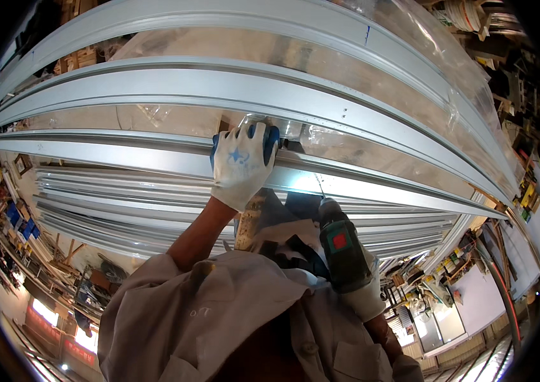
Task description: The person uses a cordless drill to make holes in long aluminum frames laid on a workbench. They reposition the frames between drilling sequences and continue drilling along the length of the pieces.
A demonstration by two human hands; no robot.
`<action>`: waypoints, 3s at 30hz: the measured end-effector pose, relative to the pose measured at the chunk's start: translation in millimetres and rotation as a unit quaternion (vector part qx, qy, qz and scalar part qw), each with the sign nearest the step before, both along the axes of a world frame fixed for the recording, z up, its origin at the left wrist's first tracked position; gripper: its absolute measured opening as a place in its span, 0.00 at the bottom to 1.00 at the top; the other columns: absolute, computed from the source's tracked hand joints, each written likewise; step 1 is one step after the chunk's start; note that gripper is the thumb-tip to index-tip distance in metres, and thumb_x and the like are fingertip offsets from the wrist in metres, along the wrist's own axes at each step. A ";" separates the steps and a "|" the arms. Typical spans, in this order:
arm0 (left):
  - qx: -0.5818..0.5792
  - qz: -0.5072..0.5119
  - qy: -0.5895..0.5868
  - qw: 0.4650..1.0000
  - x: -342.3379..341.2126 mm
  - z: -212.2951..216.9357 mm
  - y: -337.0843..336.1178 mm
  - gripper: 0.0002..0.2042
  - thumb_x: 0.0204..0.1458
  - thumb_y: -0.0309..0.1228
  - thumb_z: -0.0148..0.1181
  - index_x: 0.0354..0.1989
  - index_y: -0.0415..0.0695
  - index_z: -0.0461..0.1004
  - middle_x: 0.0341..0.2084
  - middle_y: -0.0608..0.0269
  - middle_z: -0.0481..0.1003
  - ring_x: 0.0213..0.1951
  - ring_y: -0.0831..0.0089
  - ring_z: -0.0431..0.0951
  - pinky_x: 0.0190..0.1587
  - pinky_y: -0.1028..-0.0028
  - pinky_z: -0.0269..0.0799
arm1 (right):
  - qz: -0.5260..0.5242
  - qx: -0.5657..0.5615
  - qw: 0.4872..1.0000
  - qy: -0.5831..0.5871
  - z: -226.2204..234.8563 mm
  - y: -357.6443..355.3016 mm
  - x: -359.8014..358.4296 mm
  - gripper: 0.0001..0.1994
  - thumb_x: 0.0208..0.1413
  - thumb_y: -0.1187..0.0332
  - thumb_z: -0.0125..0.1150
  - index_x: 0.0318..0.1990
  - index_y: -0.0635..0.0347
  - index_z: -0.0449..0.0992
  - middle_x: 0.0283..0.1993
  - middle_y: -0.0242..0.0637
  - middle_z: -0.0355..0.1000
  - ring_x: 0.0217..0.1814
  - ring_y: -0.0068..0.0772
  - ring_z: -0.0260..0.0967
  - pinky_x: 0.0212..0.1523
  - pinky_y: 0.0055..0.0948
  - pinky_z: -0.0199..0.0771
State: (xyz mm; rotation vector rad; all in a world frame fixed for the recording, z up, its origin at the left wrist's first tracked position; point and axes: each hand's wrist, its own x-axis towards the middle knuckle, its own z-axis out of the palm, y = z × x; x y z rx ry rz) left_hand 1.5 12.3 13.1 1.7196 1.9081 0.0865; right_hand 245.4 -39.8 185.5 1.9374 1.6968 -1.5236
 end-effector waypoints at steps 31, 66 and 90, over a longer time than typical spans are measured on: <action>0.008 -0.012 0.012 1.000 -3.6 -4.0 -0.9 0.23 0.57 0.40 0.62 0.56 0.40 0.72 0.48 0.46 0.79 0.48 0.52 0.80 0.59 0.57 0.69 | -0.027 0.007 1.000 0.005 0.4 -1.8 2.2 0.24 0.42 0.65 0.73 0.49 0.62 0.76 0.33 0.48 0.77 0.33 0.56 0.78 0.33 0.45 0.77; -0.022 -0.060 -0.025 0.998 -11.0 0.0 6.1 0.20 0.55 0.42 0.64 0.50 0.41 0.76 0.45 0.44 0.80 0.46 0.51 0.82 0.55 0.56 0.72 | -0.086 -0.039 0.988 -0.120 4.6 -5.6 -47.6 0.24 0.43 0.55 0.74 0.43 0.59 0.73 0.30 0.48 0.76 0.33 0.57 0.77 0.32 0.46 0.75; -0.015 -0.061 -0.032 0.997 -11.8 1.5 4.3 0.20 0.55 0.42 0.65 0.49 0.41 0.76 0.44 0.45 0.80 0.48 0.51 0.81 0.56 0.56 0.71 | -0.096 -0.028 0.989 -0.113 6.3 -10.5 -52.6 0.26 0.47 0.66 0.70 0.56 0.57 0.72 0.33 0.47 0.76 0.33 0.56 0.78 0.31 0.43 0.76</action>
